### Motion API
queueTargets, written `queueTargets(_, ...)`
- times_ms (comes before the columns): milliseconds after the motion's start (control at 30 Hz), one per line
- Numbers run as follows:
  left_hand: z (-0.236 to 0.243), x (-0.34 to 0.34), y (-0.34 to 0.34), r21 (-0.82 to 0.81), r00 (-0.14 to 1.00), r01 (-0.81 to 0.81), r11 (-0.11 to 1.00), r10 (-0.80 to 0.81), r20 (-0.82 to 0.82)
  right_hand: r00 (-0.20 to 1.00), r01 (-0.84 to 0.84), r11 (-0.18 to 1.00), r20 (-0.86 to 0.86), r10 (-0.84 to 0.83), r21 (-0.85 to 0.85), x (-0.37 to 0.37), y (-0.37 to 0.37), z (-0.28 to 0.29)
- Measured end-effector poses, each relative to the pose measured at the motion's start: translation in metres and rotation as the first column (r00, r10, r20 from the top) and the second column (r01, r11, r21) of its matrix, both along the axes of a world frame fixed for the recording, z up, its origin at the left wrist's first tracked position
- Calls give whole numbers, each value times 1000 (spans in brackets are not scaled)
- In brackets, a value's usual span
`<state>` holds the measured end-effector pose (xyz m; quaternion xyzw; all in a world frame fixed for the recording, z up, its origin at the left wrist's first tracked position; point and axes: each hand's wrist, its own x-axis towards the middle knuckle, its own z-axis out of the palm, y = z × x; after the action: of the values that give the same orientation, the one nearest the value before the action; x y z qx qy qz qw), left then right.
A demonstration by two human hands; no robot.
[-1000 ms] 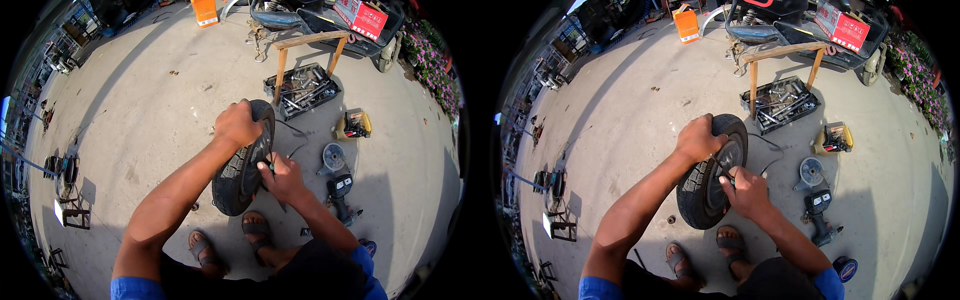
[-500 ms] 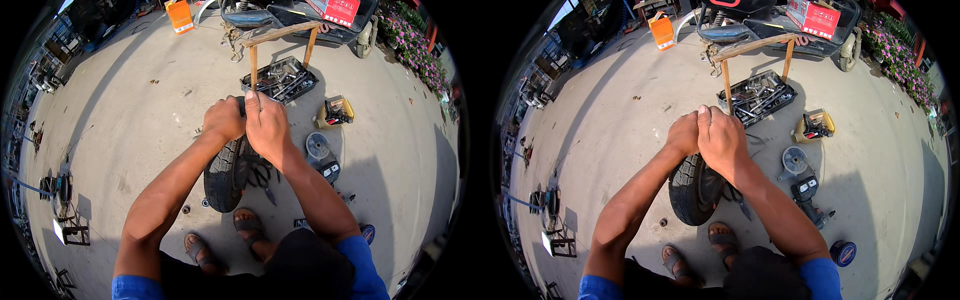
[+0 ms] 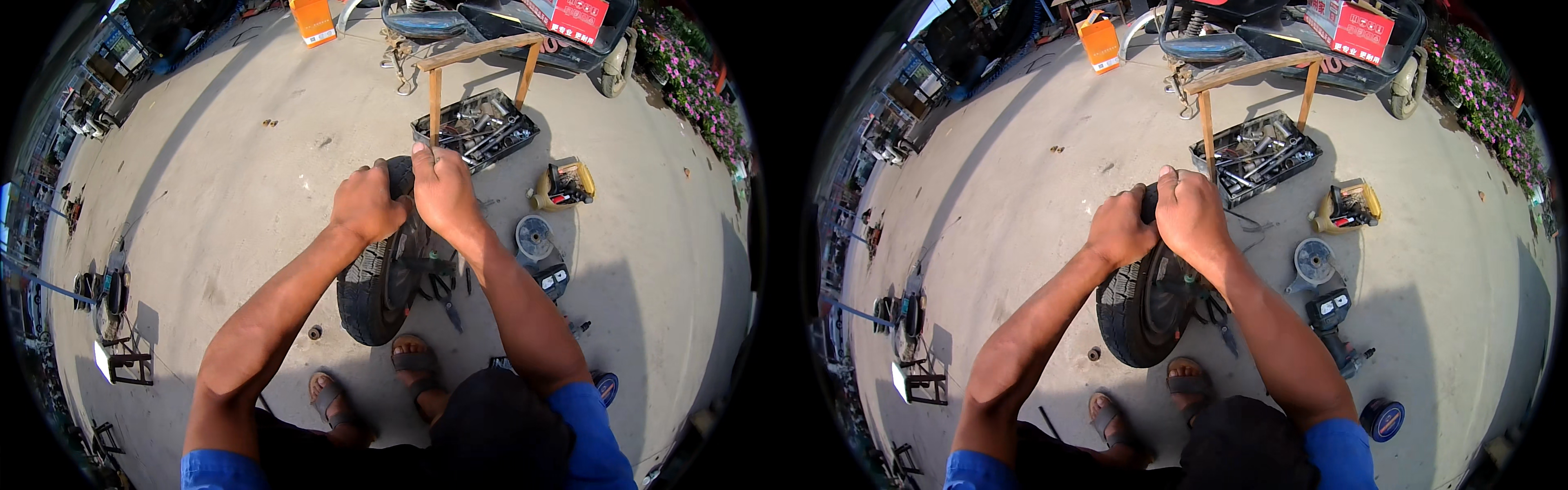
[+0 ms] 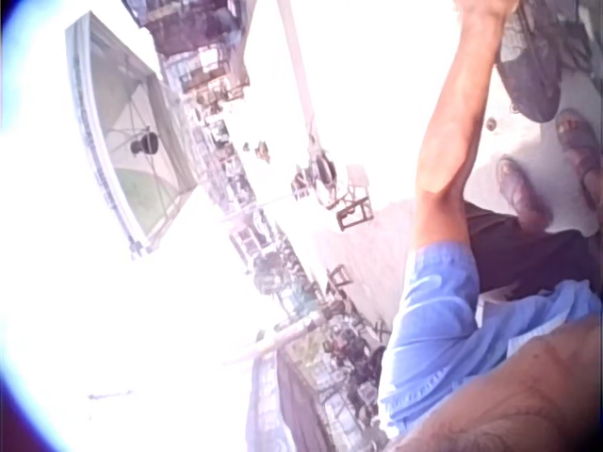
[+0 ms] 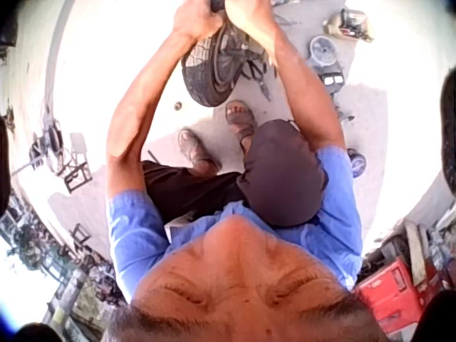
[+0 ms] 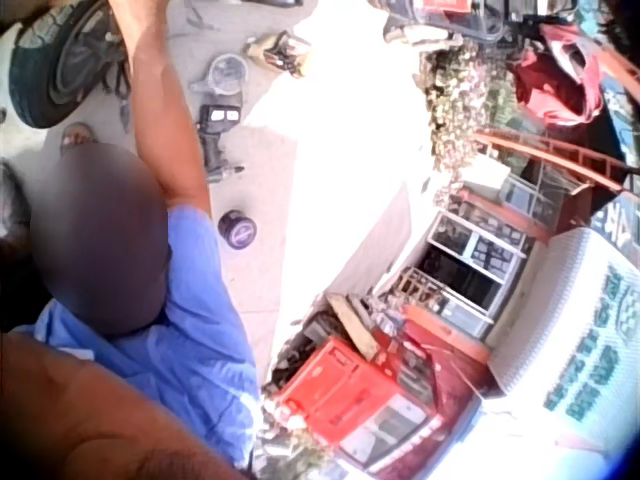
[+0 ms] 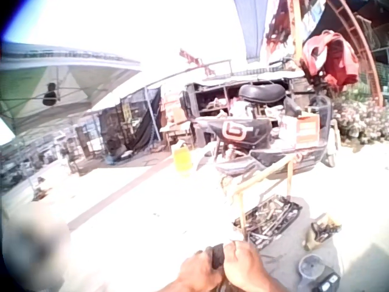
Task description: The person works on a scooter tire, using a tire lever to pry the tire bead away from the rim and a hammer to tap the rim. The person repeatedly rotates the tire and continues prying around the circumference.
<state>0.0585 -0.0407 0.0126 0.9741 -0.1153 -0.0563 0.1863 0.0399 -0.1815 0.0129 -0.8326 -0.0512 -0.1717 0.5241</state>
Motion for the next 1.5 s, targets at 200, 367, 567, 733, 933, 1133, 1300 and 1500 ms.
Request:
queueTargets(200, 2, -3, 4, -28, 999, -26, 999, 26, -22, 1000, -10, 999, 3, 10, 50, 10, 1, -12)
queueTargets(367, -4, 0, 1, -43, 999, -46, 998, 46, -12, 999, -36, 999, 7, 36, 8, -2, 0, 4)
queueTargets(567, -4, 8, 1, -31, 993, -115, 993, 115, -7, 942, -280, 960, -198, 273, -8, -45, -21, -6)
queueTargets(733, -5, 12, 2, -29, 992, -124, 992, 124, -14, 867, -439, 898, -280, 413, -35, -68, -38, -38)
queueTargets(933, 2, 15, -6, -14, 993, -121, 993, 121, -15, 851, -470, 883, -270, 449, -11, -70, -38, -49)
queueTargets(1133, -1, 23, -7, -2, 992, -122, 993, 122, -37, 898, -349, 936, -298, 324, -34, -79, -38, -54)
queueTargets(1300, 6, 24, -4, 26, 985, -136, 990, 138, -99, 858, -397, 914, -320, 402, 86, -91, -56, -68)
queueTargets(1500, 2, 29, -2, -16, 988, -134, 991, 132, -79, 884, -436, 900, -197, 423, -26, -134, -32, -107)
